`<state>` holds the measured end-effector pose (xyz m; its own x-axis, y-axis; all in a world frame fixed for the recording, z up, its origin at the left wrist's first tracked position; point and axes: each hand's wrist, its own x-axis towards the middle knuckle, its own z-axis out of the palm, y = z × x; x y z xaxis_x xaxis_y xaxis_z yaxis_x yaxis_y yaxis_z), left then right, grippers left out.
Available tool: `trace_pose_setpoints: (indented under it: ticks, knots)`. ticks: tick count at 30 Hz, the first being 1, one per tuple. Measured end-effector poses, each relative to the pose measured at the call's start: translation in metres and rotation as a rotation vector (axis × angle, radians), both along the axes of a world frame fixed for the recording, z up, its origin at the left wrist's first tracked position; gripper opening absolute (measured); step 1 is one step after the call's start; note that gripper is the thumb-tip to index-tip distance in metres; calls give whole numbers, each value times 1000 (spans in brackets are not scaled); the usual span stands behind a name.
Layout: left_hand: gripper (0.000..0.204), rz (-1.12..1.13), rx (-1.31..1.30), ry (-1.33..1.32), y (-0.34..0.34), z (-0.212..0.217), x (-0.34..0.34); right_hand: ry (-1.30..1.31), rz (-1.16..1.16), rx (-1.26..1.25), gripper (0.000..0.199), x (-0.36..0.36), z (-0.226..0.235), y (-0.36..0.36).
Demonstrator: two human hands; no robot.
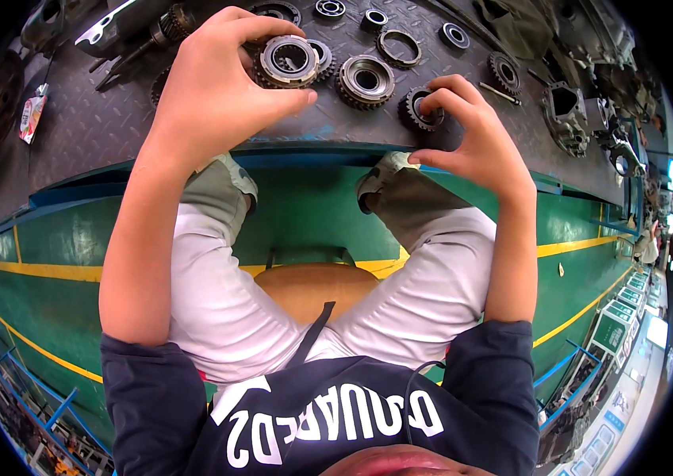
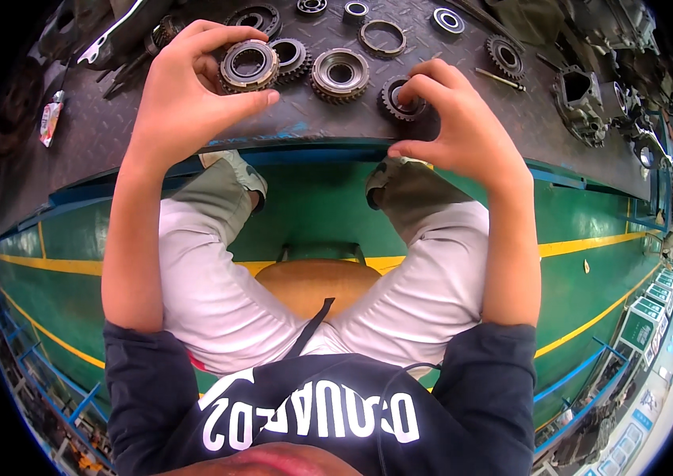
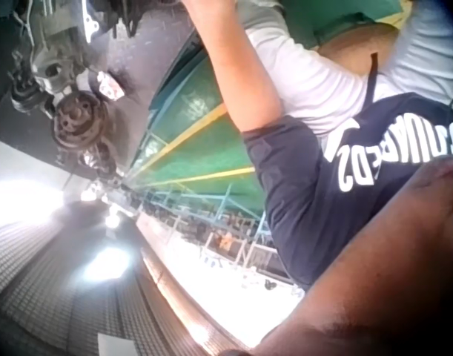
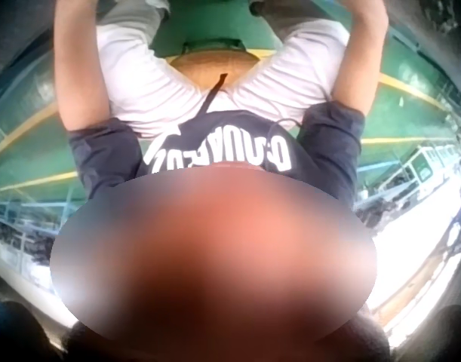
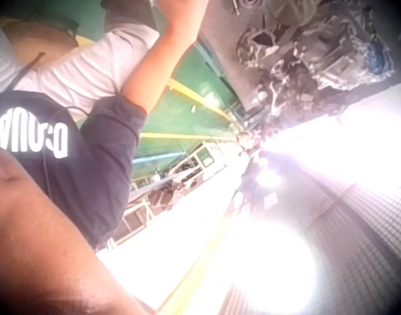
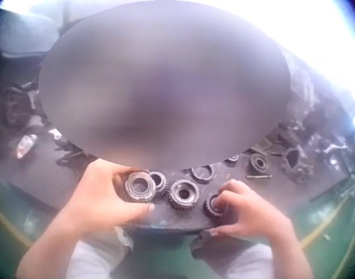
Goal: The person assembles transmission components by fitting gears, synchronizer rings, and bearings together by hand on a workbench.
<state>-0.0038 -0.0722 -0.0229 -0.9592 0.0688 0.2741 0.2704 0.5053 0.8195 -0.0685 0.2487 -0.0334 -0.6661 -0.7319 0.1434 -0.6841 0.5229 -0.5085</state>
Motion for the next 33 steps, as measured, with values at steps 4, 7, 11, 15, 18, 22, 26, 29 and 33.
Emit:
trace_pose_setpoints:
  ticks: [4, 7, 11, 15, 18, 22, 26, 29, 33]
  knots:
    - [58, 6, -11, 4, -3, -2, -2, 47, -23, -21, 47, 5, -8, 3]
    - [58, 34, 98, -96, -2, 3, 1, 78, 9, 53, 47, 7, -9, 7]
    - [58, 60, 148, -161, -2, 8, 1, 91, 15, 43, 43, 10, -7, 9]
    - [58, 76, 20, -37, -1, 5, 2, 107, 1, -103, 37, 8, -6, 11]
    - [58, 37, -103, 6, -6, 1, 1, 126, -66, -158, 36, 2, -6, 13]
    - [58, 30, -101, 50, -11, -4, -2, 306, -103, -167, 32, -11, -13, 13]
    - [55, -20, -29, -95, -12, 12, 0, 238, -264, -202, 27, -14, -15, 18]
    - [69, -152, 396, 29, -14, 5, -13, 207, -340, -229, 26, -17, -15, 22]
    - [67, -130, 618, -248, -7, 36, -5, 120, -397, -299, 29, -19, -23, 28]
